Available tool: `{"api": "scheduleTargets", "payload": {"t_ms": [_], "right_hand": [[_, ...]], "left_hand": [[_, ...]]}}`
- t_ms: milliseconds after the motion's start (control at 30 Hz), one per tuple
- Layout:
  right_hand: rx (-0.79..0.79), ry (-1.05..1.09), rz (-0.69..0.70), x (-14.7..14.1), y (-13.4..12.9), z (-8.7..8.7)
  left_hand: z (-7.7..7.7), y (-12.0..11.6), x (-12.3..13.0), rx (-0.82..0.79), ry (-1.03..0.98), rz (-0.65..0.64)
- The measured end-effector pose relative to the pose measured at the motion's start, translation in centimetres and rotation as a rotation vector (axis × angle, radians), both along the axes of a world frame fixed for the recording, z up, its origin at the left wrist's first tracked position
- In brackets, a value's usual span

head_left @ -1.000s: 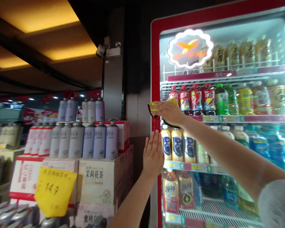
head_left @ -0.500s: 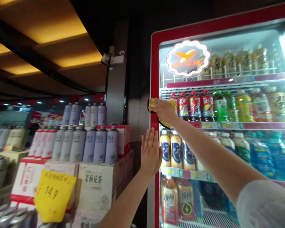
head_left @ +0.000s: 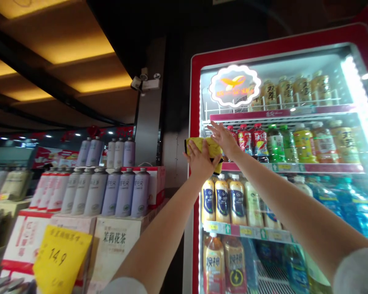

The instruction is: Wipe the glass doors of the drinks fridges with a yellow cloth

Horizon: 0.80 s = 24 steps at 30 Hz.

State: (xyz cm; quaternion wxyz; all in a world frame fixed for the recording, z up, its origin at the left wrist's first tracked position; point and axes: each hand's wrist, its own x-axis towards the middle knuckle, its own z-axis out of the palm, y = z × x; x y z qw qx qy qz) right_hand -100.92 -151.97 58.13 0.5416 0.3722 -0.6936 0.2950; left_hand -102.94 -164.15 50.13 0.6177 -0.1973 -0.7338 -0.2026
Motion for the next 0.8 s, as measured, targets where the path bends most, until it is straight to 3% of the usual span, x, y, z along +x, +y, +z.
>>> {"api": "scheduleTargets", "payload": {"t_ms": [133, 267, 467, 533, 700, 800], "right_hand": [[-0.136, 0.045, -0.002, 1.9, 3.0, -1.9], [-0.142, 0.105, -0.110, 4.6, 6.0, -4.3], [0.006, 0.248, -0.357, 7.2, 10.3, -7.4], [0.060, 0.264, -0.436, 7.7, 11.7, -8.2], [0.140, 0.289, -0.546, 8.3, 14.0, -9.0], [0.135, 0.277, -0.536, 8.1, 14.2, -9.0]], "left_hand": [[1.4, 0.5, -0.5, 0.001, 0.035, 0.036], [2.4, -0.7, -1.0, -0.082, 0.076, -0.010], [0.0, 0.2, -1.4, -0.002, 0.165, -0.037], [0.3, 0.4, -1.7, 0.004, 0.170, -0.036], [3.1, 1.6, -1.5, 0.088, 0.162, -0.025], [2.3, 2.5, -1.0, 0.015, 0.215, -0.038]]}}
